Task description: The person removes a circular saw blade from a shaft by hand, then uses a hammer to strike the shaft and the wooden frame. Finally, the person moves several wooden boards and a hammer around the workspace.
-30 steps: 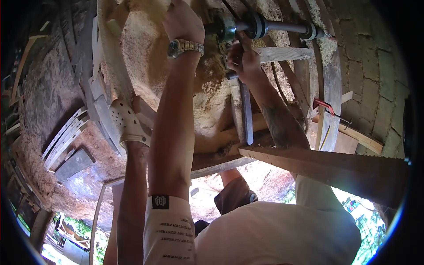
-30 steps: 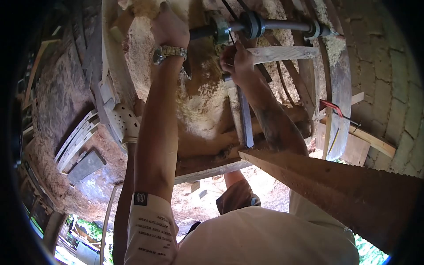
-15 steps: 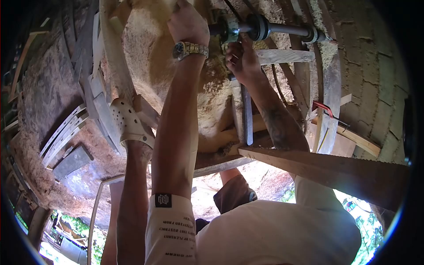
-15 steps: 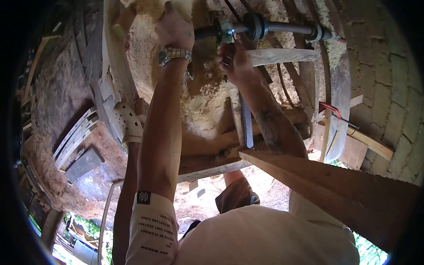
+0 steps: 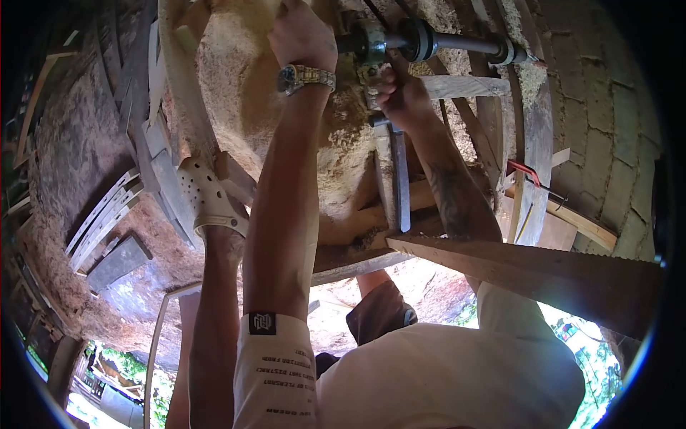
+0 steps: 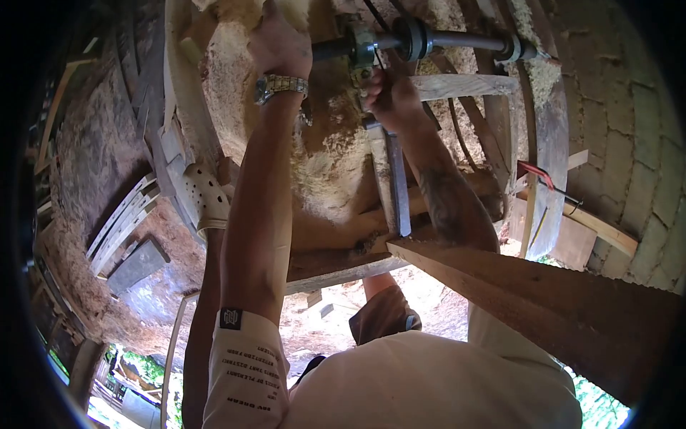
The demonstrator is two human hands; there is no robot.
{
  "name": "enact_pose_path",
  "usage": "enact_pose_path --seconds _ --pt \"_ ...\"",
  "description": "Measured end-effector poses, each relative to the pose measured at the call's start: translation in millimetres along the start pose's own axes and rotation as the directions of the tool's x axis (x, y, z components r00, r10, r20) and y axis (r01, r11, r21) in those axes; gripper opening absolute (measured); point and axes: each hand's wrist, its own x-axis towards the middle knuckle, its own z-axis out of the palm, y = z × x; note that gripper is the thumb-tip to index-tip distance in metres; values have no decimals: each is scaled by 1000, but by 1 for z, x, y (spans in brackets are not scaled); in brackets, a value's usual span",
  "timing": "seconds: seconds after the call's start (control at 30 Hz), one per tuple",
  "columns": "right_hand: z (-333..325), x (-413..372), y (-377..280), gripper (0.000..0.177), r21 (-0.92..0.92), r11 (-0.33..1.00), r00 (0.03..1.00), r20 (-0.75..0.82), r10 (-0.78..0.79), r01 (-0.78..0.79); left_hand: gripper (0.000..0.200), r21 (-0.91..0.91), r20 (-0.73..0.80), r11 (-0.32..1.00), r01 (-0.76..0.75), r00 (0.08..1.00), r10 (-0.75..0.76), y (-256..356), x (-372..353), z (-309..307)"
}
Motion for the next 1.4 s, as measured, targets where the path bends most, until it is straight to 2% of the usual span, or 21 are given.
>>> enact_pose_path --seconds 0.07,0.1,0.13,0.17,0.2,0.33,0.37,0.4,0.43,0.53,0.63,0.73,0.83,0.93,0.97,1.03,1.1,1.17,1.27,1.33,1.4 --pt "3 -9 7 32 28 999 999 35 31 -32 53 13 6 1000 7 1000 -7 2 2 -2" --pt "6 -8 4 34 -291 955 996 -60 -72 51 54 12 7 1000 10 1000 -10 2 2 -1" --pt "6 -9 9 35 -531 782 908 -53 -415 326 54 11 10 1000 12 1000 -13 1 0 -1" --pt "9 -11 14 37 -722 469 714 48 -699 508 54 14 8 1000 2 1000 -2 1 0 -1" --pt "12 -11 15 38 -826 75 447 224 -866 558 55 18 3 1000 -7 1000 7 1 1 -1" --pt "-6 10 28 41 -881 31 569 277 -775 472 58 21 19 1000 -9 1000 9 3 -2 -7" --pt "-2 10 26 42 -686 512 767 106 -633 517 58 18 25 1000 0 1000 0 7 -3 -10" --pt "6 10 25 44 -330 865 922 45 -385 378 58 17 31 1000 9 999 -10 12 -5 -15" --pt "12 9 26 45 90 992 989 110 -99 89 59 19 40 1000 19 999 -20 13 -8 -18" --pt "24 -13 18 46 278 961 994 105 -31 0 60 30 61 999 30 998 -32 7 0 -9" --pt "16 -11 11 44 -227 956 982 77 -175 188 58 8 -12 999 -48 999 48 1 -3 -6" --pt "24 -5 15 42 -372 857 920 -20 -392 357 53 29 -48 997 -74 996 75 -2 -4 -1" --pt "35 -16 4 40 42 998 995 -90 -34 38 50 27 -15 999 16 1000 -16 2 -3 -2" --pt "36 -16 10 36 5 993 986 -126 -113 115 49 41 -7 999 1 1000 -1 1 -2 -3" --pt "37 -18 13 35 -98 969 968 -81 -236 228 49 32 -20 999 -9 1000 10 0 -2 -2" --pt "45 0 23 38 -182 949 932 -212 -293 257 50 14 -41 999 -34 999 35 -2 -4 -1" --pt "46 6 22 40 -154 973 946 -250 -206 171 49 33 -4 999 8 1000 -8 2 -4 -4" --pt "40 5 12 40 -28 999 984 -176 31 -36 48 41 15 999 35 999 -35 5 -4 -6" --pt "45 -4 5 42 146 989 997 -74 -1 12 44 38 -11 999 20 1000 -19 4 -4 -6" --pt "53 -9 -3 39 197 980 995 -91 44 -26 38 37 -67 999 -30 997 33 0 -1 0" --pt "53 -10 -5 41 219 975 994 -94 49 -27 34 17 -18 1000 -21 1000 21 0 5 1"
